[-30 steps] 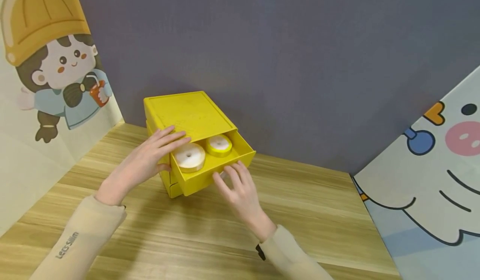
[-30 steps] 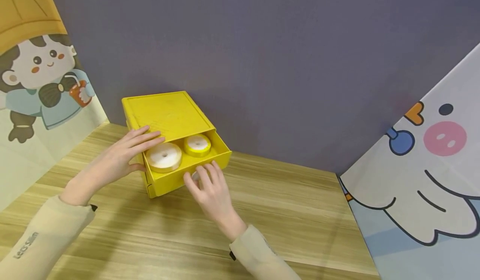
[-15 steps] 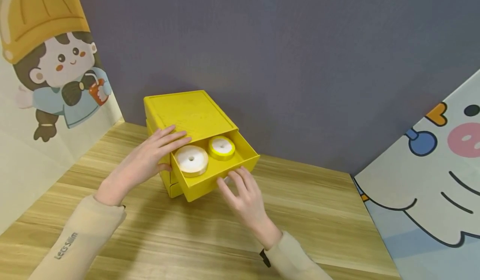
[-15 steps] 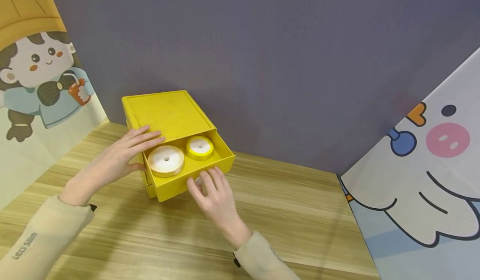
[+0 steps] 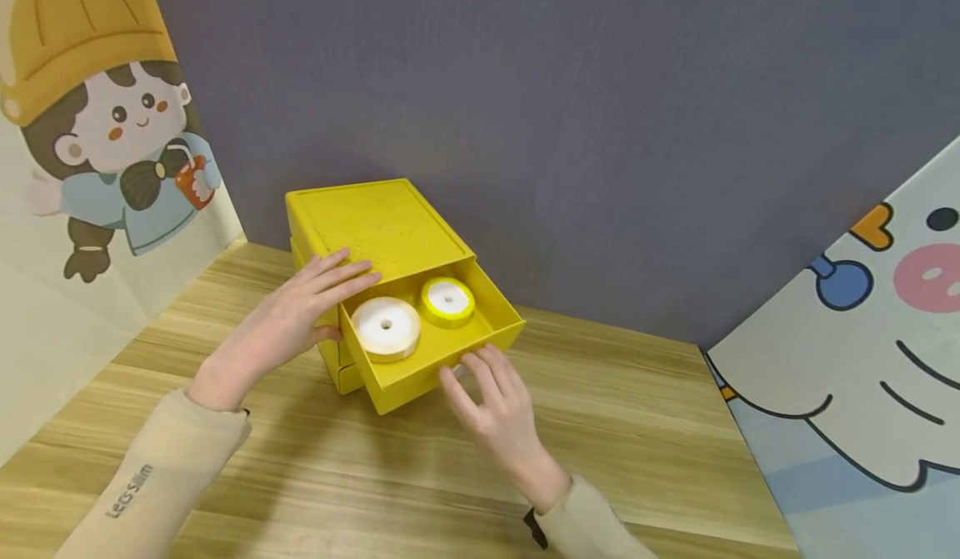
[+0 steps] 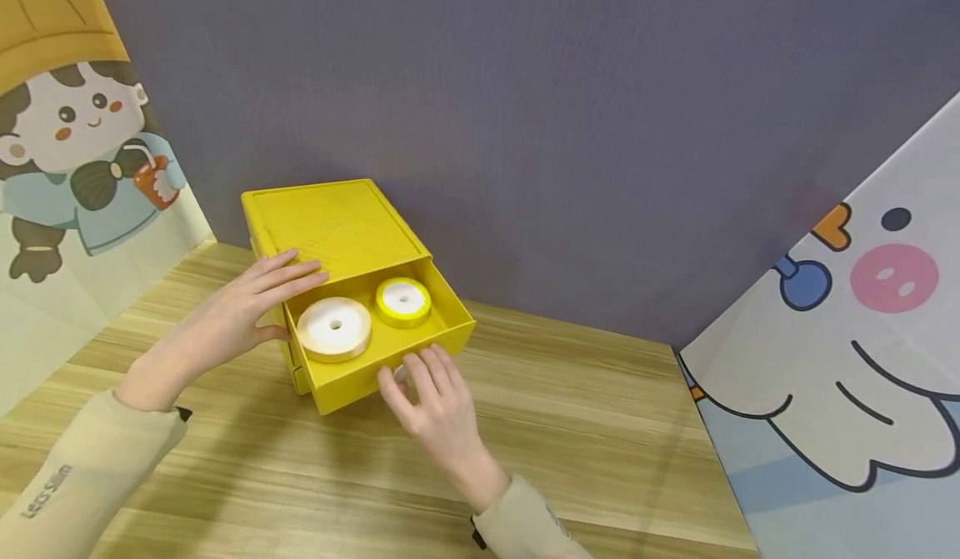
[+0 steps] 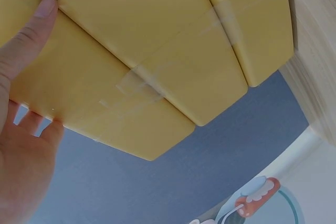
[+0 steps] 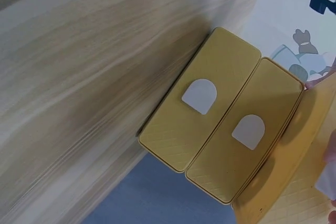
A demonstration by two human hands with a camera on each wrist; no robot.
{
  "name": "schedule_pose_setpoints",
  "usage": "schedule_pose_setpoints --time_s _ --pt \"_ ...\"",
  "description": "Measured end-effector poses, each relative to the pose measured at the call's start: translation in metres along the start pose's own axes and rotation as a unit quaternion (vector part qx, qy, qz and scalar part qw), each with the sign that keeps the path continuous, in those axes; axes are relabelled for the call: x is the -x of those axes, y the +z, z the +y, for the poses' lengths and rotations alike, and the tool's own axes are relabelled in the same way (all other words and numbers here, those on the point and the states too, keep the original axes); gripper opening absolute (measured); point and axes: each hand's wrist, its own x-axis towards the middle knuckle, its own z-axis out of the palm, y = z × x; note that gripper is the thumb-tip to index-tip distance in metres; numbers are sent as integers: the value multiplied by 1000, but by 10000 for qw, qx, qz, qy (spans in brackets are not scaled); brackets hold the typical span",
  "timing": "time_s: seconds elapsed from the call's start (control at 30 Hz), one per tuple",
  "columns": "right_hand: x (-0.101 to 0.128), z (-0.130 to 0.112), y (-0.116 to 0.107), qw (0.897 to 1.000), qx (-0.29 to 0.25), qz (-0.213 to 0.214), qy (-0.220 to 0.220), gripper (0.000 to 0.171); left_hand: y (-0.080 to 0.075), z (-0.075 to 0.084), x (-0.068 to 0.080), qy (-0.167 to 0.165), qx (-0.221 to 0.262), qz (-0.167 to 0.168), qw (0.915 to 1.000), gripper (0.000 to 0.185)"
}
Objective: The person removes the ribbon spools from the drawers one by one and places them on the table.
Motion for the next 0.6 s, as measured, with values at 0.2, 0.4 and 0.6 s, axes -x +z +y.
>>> schedule_pose_setpoints --time_s 0.2,0.4,0.6 --pt "0 -1 -4 9999 17 146 -86 14 0 1 0 -12 15 4 10000 95" --pt "-1 -1 -7 9997 -1 207 -110 14 0 0 2 -64 -3 -24 10000 96" --pt "0 -2 -10 9998 -20 195 -96 14 0 -1 2 -58 12 -35 10000 96"
